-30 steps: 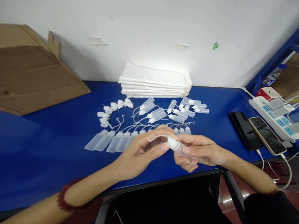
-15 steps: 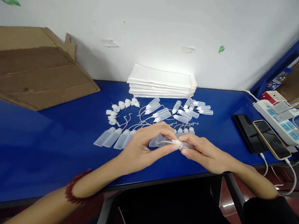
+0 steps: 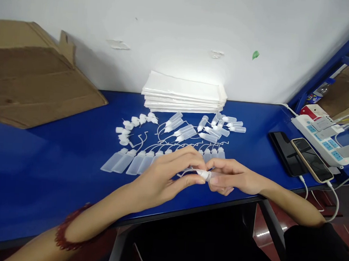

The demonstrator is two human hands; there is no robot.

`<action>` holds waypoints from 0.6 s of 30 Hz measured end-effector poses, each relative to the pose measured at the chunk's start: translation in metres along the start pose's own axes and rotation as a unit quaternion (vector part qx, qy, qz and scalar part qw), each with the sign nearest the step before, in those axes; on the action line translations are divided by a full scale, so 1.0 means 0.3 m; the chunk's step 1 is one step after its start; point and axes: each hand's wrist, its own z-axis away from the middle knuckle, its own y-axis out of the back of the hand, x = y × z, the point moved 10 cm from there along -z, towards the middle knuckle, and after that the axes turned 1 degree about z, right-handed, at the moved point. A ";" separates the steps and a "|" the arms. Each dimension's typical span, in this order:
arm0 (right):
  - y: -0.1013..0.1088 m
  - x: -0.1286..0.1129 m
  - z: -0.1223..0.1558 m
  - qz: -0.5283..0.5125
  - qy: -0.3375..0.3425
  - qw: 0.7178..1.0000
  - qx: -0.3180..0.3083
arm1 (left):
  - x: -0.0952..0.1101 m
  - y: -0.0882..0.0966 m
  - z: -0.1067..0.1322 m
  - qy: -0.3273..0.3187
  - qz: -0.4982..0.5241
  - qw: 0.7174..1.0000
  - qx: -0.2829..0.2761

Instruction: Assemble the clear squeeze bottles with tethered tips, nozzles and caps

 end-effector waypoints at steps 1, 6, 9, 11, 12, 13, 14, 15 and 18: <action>0.007 0.003 -0.003 0.009 0.002 1.000 0.013 | -0.004 -0.008 0.002 -0.002 -0.007 1.000 -0.006; 0.008 0.021 -0.007 0.001 -0.014 0.999 0.039 | -0.015 -0.034 0.016 -0.016 -0.026 1.000 -0.004; 0.005 0.019 -0.005 -0.013 -0.023 0.999 0.047 | -0.002 -0.028 0.020 -0.031 -0.050 0.998 0.030; 0.006 0.018 -0.004 -0.020 -0.027 0.998 0.051 | 0.008 -0.023 0.020 -0.038 -0.061 0.996 0.046; 0.006 0.019 -0.003 -0.025 -0.029 0.998 0.049 | 0.010 -0.023 0.018 -0.037 -0.058 0.996 0.048; 0.005 0.022 -0.003 -0.031 -0.033 0.998 0.046 | 0.011 -0.023 0.016 -0.034 -0.051 0.997 0.047; 0.005 0.025 -0.003 -0.039 -0.036 0.998 0.043 | 0.010 -0.023 0.015 -0.030 -0.041 0.998 0.045; 0.006 0.028 -0.004 -0.047 -0.039 0.997 0.041 | 0.008 -0.023 0.013 -0.026 -0.031 0.998 0.043; 0.020 0.040 -0.006 -0.046 -0.048 0.996 0.055 | 0.008 -0.023 0.015 -0.030 -0.017 0.999 0.042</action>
